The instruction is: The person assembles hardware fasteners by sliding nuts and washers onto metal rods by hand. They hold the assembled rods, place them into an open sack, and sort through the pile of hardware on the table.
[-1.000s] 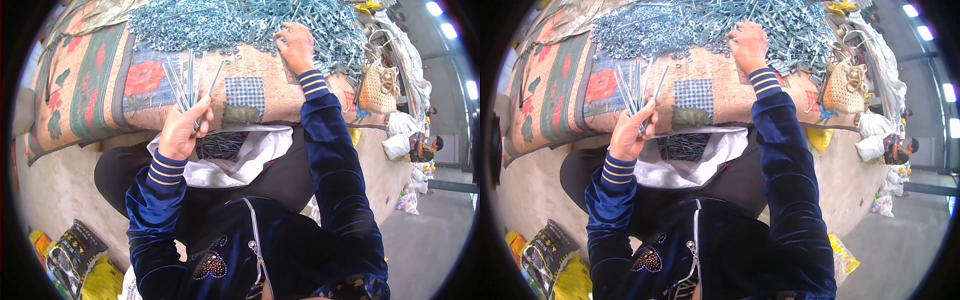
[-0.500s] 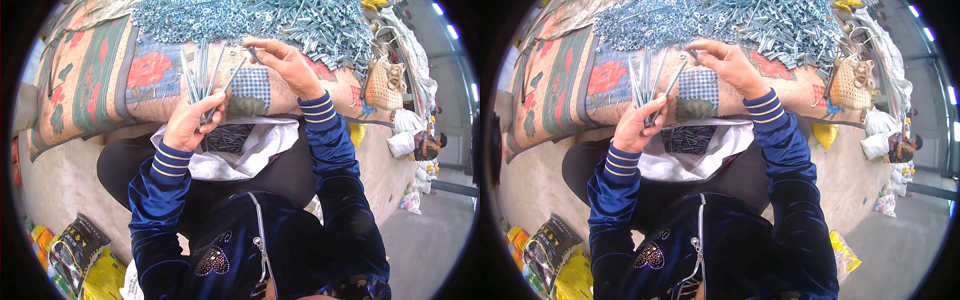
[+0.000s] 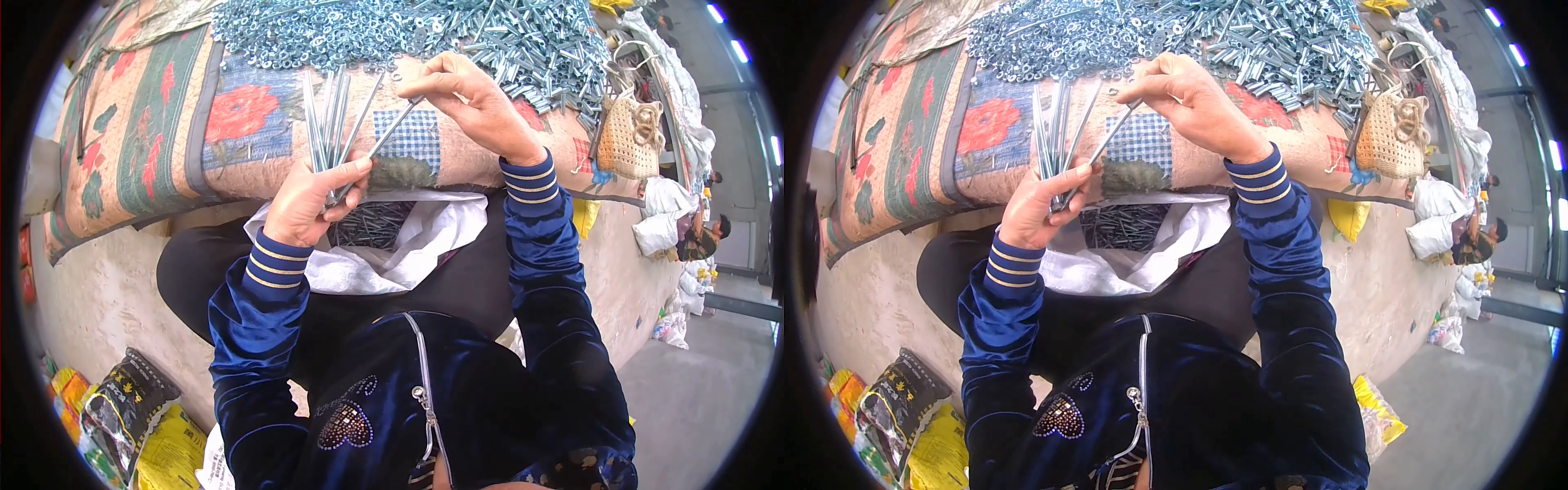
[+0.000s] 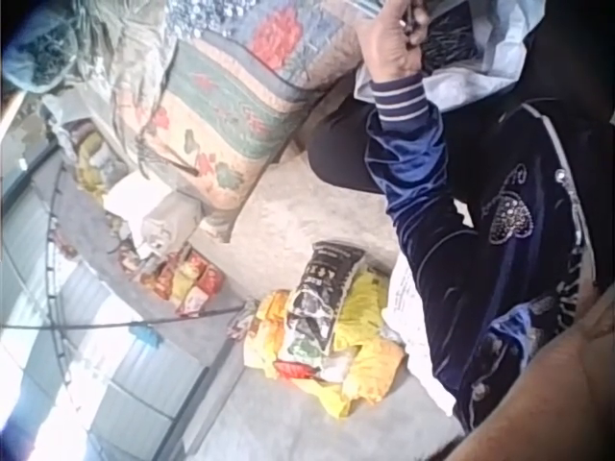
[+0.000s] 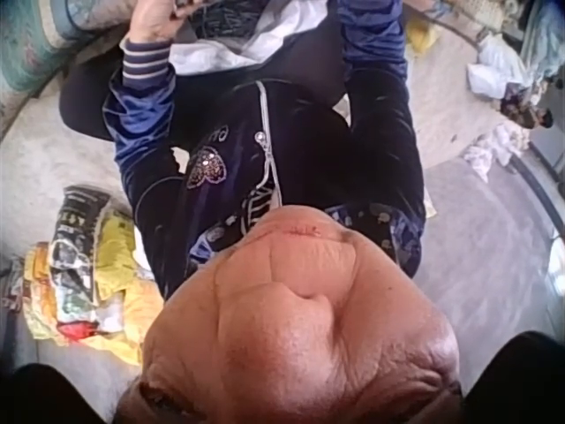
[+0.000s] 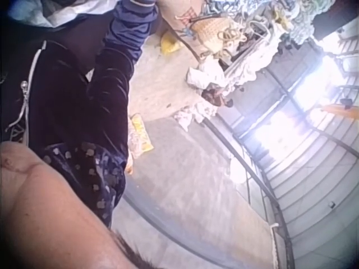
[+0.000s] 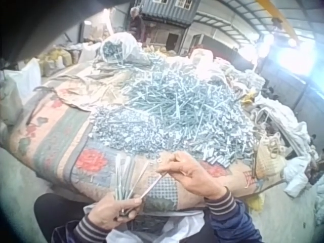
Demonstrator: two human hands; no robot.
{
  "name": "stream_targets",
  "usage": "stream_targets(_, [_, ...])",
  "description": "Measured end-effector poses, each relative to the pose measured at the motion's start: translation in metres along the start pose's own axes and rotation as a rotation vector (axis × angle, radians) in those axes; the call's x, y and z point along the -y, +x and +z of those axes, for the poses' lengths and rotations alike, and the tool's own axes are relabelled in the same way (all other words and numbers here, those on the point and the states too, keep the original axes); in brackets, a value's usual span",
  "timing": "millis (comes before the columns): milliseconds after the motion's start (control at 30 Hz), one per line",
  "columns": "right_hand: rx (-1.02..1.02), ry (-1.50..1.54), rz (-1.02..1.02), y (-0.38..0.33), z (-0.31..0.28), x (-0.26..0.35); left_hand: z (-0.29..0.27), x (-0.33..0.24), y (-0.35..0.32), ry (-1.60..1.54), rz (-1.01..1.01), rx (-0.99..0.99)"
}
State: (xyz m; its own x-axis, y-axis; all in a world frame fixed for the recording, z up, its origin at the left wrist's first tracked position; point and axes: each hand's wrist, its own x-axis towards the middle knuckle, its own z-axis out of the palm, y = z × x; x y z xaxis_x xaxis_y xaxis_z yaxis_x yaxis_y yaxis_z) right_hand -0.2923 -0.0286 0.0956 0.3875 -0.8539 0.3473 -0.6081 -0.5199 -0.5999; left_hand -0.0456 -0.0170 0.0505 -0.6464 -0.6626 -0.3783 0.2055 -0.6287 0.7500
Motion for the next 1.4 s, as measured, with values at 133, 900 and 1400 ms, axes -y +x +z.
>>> stream_targets(133, [0.033,-0.103,-0.084,-0.001,-0.005,0.004,0.002,0.001,0.000,0.047,-0.011,-0.012])
stream_targets(900, [-0.199,-0.102,0.181,0.024,0.031,-0.049,-0.009,0.002,0.004,-0.150,0.164,-0.183])
stream_targets(1400, [-0.068,-0.638,-0.051,-0.010,0.032,-0.052,-0.014,0.006,0.007,-0.201,0.147,-0.180])
